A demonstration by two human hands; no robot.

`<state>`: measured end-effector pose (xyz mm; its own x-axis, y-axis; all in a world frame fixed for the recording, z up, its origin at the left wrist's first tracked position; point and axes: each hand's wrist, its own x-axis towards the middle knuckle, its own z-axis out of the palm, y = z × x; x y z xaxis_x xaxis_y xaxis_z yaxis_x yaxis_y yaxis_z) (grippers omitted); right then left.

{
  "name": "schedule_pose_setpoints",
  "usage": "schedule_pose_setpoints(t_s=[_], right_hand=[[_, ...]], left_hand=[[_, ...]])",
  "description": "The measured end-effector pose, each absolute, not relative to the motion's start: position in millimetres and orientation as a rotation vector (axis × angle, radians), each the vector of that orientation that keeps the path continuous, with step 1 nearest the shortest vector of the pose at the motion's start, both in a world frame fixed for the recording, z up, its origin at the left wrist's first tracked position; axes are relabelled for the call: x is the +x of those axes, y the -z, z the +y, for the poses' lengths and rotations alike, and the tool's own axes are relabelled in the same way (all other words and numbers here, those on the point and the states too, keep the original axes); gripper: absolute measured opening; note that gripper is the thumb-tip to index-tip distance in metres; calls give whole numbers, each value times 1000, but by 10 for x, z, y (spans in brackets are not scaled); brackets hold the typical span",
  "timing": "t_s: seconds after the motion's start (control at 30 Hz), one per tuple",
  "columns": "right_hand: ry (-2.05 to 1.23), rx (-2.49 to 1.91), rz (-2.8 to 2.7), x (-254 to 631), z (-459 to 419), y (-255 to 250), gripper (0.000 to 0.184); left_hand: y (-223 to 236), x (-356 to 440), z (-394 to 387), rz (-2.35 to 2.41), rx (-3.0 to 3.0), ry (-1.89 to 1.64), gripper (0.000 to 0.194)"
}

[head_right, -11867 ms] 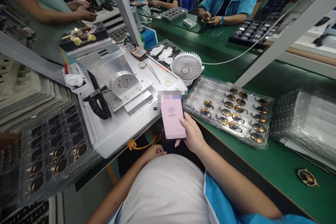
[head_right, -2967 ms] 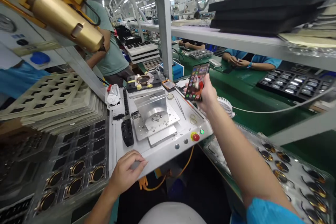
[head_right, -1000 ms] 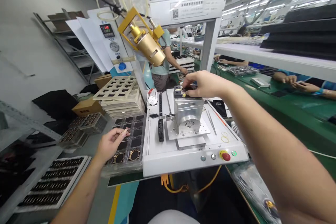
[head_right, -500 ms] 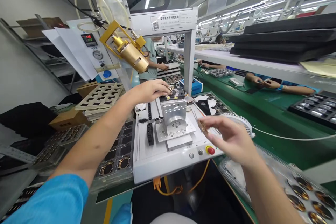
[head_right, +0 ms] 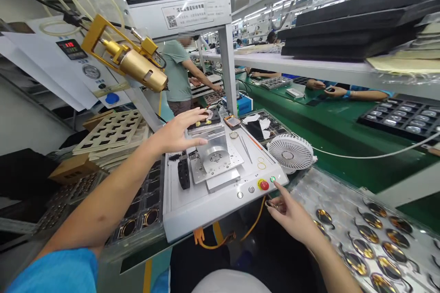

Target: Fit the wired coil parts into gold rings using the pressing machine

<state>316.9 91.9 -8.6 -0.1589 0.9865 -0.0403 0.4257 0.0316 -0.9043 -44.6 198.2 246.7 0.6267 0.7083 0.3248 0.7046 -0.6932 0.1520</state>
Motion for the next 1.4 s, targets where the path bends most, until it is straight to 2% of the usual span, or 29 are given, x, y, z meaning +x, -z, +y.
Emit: schedule_pose_setpoints(t_s=[0.07, 0.17, 0.23, 0.3, 0.4, 0.43, 0.53, 0.6, 0.7, 0.87, 0.97, 1.03, 1.1, 1.13, 1.23, 1.4], right_hand=[[-991, -1552, -1813, 3060, 965, 157, 97], [-866, -1636, -1958, 2935, 962, 240, 98], [-833, -1676, -1997, 2898, 946, 276, 96], [-821, -1714, -2005, 2899, 950, 273, 95], [-833, -1700, -1974, 2957, 977, 178, 93], [-847, -1679, -1962, 2980, 970, 131, 92], [-990, -1524, -1883, 2981, 839, 5, 80], [-1165, -1282, -1775, 2882, 669, -26, 76], [-1257, -963, -1643, 2617, 405, 20, 85], [-1050, -965, -1630, 2343, 240, 116, 85], [-902, -983, -1843, 2533, 302, 51, 72], [-735, -1218, -2015, 2822, 383, -43, 50], [-506, -1739, -2069, 3176, 478, -145, 29], [-388, -2028, -2041, 3349, 526, -189, 25], [-234, -2439, -1980, 3730, 641, -250, 26], [-195, -2532, -2098, 3840, 732, -154, 26]], left_hand=[[-2450, -469, 1851, 1235, 2768, -667, 76], [-2170, -483, 1414, 1262, 2604, -1038, 70], [-1755, -432, 1030, 1223, 2391, -1276, 66], [-1213, -318, 668, 1131, 2111, -1359, 52], [-413, -52, 260, 1127, 1609, -1207, 35], [-205, 47, 163, 1153, 1444, -1104, 35], [166, 286, -27, 1101, 1098, -936, 49], [247, 367, -67, 989, 969, -915, 57], [270, 416, -25, 819, 860, -948, 62], [287, 503, 92, 739, 761, -986, 56], [303, 535, 111, 797, 745, -1004, 53], [313, 526, 99, 849, 753, -1016, 52], [326, 496, 75, 885, 760, -1007, 52], [336, 478, 61, 895, 760, -998, 52], [372, 435, 29, 907, 752, -985, 48], [393, 435, 20, 896, 773, -981, 46]])
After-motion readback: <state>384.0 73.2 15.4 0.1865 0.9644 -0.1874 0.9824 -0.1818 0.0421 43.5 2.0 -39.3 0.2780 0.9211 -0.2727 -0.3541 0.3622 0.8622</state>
